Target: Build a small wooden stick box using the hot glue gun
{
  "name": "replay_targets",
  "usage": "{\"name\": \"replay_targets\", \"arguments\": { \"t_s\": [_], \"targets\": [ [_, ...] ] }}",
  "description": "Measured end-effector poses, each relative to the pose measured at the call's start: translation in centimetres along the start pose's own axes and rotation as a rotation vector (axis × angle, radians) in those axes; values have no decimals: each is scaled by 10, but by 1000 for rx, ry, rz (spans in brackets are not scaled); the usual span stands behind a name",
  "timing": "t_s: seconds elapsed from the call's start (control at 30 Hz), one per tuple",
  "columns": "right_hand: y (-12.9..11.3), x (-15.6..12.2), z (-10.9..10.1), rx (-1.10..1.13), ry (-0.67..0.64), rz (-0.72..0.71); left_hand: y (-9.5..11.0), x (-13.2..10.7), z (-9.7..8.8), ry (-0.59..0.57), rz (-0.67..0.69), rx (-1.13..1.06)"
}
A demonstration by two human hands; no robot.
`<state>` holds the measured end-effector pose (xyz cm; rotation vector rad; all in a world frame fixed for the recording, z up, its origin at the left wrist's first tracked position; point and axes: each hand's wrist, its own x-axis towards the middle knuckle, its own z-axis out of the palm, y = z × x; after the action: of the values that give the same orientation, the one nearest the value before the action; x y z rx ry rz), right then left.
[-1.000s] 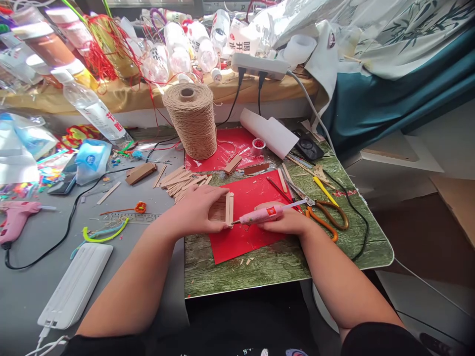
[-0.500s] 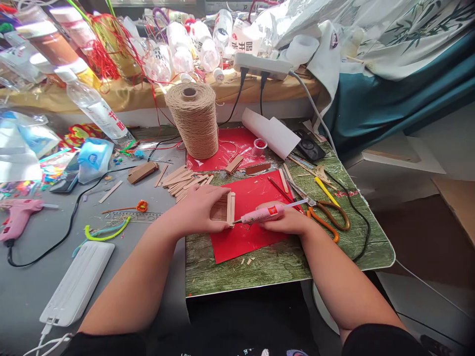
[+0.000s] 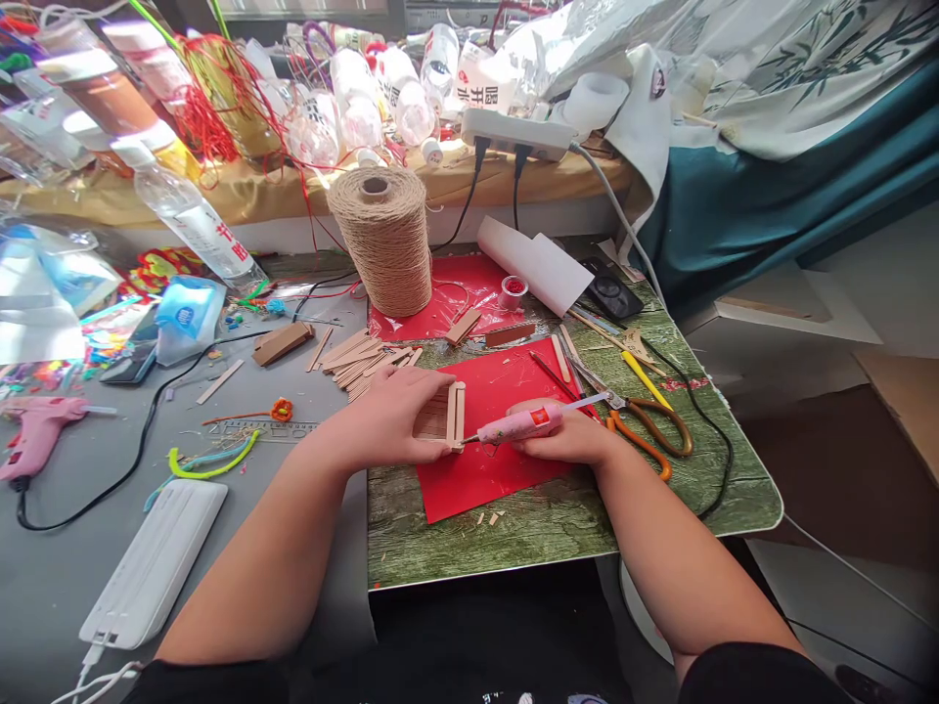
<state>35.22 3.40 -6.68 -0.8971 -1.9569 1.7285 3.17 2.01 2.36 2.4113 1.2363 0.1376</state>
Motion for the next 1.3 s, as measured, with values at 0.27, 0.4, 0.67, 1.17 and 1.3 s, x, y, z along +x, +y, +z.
{"name": "replay_targets", "arguments": {
  "t_s": [0.27,0.4,0.67,1.17,1.3],
  "targets": [
    [-4,1,-1,21,4,46,-2,0,3,10,-10,4],
    [-3,1,-1,22,-10,46,-2,0,2,8,11,3],
    [2,0,-2,99,48,2,4,1,-1,59,65,-9],
    [-4,0,-10,340,-7,111,4,5,5,20,72,2],
    [-11,2,-11,369,-44,81,4,6,7,22,77,18]
  ]
}}
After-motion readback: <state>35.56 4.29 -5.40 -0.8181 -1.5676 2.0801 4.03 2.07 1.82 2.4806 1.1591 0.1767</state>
